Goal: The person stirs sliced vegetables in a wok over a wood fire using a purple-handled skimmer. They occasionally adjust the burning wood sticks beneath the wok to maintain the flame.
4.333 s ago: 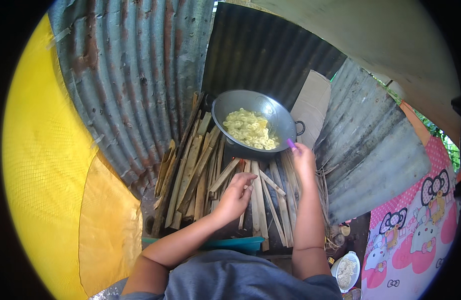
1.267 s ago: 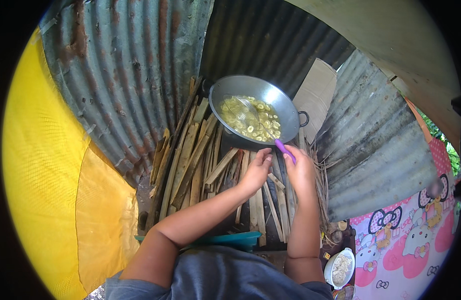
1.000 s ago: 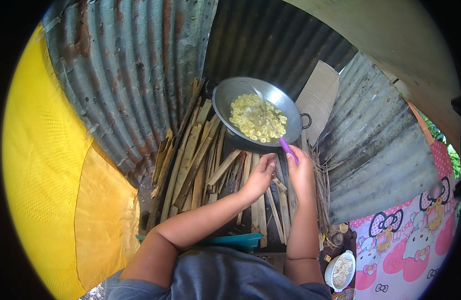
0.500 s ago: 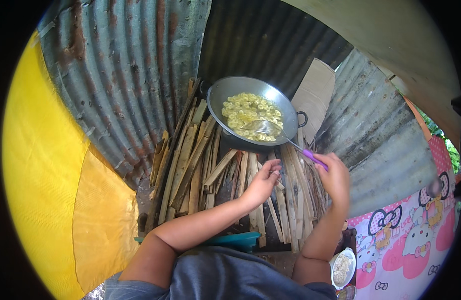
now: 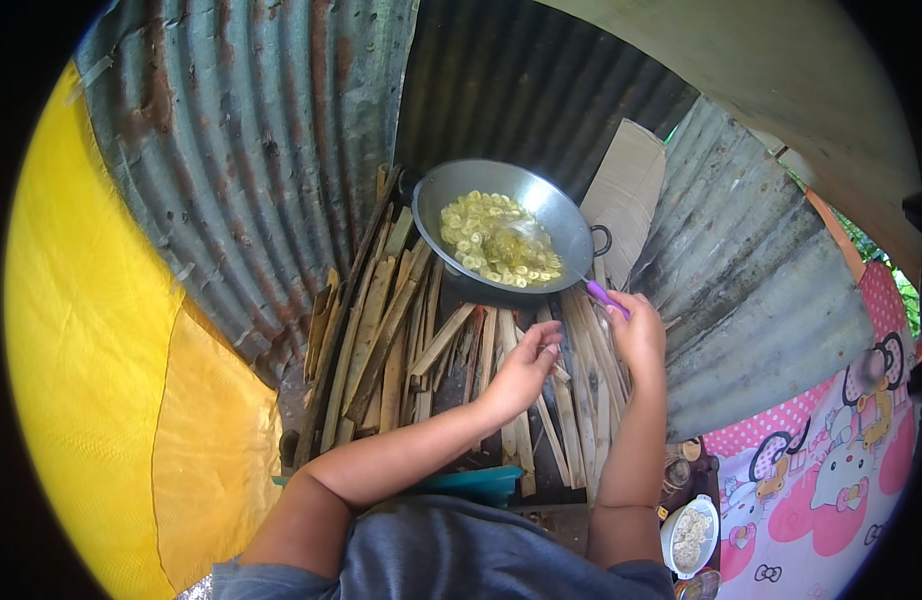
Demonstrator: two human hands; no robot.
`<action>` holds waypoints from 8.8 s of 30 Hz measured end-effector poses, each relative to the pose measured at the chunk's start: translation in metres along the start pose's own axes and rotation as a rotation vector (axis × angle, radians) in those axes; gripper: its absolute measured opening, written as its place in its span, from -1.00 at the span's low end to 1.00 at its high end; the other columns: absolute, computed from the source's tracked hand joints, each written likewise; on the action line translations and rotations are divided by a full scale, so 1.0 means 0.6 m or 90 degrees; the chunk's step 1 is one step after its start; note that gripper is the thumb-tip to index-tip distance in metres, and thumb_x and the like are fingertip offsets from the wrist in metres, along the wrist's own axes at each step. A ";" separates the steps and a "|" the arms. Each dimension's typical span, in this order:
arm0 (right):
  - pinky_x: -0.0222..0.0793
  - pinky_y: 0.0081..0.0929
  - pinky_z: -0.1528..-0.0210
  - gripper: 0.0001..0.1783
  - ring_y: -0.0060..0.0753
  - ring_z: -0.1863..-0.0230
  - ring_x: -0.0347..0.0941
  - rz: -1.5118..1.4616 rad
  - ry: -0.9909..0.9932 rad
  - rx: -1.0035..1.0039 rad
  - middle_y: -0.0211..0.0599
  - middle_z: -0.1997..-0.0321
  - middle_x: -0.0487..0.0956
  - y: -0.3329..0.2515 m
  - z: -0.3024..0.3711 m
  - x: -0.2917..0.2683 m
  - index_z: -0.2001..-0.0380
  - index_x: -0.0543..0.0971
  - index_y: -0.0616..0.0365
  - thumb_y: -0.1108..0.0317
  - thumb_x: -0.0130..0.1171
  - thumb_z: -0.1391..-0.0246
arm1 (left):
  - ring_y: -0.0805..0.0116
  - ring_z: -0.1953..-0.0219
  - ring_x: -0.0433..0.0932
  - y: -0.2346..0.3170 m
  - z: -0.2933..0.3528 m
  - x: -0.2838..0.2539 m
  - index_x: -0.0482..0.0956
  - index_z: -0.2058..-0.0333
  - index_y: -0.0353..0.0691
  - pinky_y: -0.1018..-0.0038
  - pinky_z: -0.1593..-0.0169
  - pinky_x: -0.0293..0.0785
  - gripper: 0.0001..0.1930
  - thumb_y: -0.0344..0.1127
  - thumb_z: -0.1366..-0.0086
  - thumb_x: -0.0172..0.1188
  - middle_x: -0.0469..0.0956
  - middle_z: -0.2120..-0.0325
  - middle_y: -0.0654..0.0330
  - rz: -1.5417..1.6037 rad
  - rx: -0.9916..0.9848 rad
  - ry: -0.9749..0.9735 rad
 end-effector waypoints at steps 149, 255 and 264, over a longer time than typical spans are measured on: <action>0.39 -0.23 0.20 -0.71 -0.02 0.25 0.48 0.156 0.009 0.143 -0.15 0.24 0.50 -0.056 0.034 0.026 0.16 0.58 0.08 0.41 0.13 0.01 | 0.44 0.06 0.39 0.092 0.061 -0.163 0.19 -0.17 -0.23 0.47 -0.02 0.35 -0.62 -0.42 -0.39 -0.15 0.32 -0.04 0.15 0.022 0.088 0.191; 0.36 -0.20 0.14 -0.69 0.00 0.20 0.47 0.069 -0.002 0.048 -0.07 0.22 0.50 -0.085 0.055 0.055 0.08 0.54 0.09 0.38 0.06 -0.07 | 0.36 0.00 0.40 -0.003 0.001 -0.014 0.12 -0.22 -0.28 0.46 -0.03 0.36 -0.51 -0.34 -0.36 -0.05 0.32 -0.08 0.07 0.061 -0.070 -0.029; 0.38 -0.18 0.14 -0.67 0.01 0.18 0.47 0.102 0.019 0.091 -0.08 0.18 0.50 -0.024 0.049 0.050 0.03 0.53 -0.01 0.27 0.05 -0.12 | 0.39 0.03 0.41 -0.001 0.002 -0.001 0.13 -0.21 -0.27 0.49 -0.01 0.36 -0.52 -0.37 -0.35 -0.07 0.33 -0.06 0.11 0.043 -0.085 -0.054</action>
Point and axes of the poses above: each hand's wrist, its own z-axis away from the middle knuckle, its own x-axis out of the palm, y = z × x, the point moved 6 cm from there along -z, towards the middle knuckle
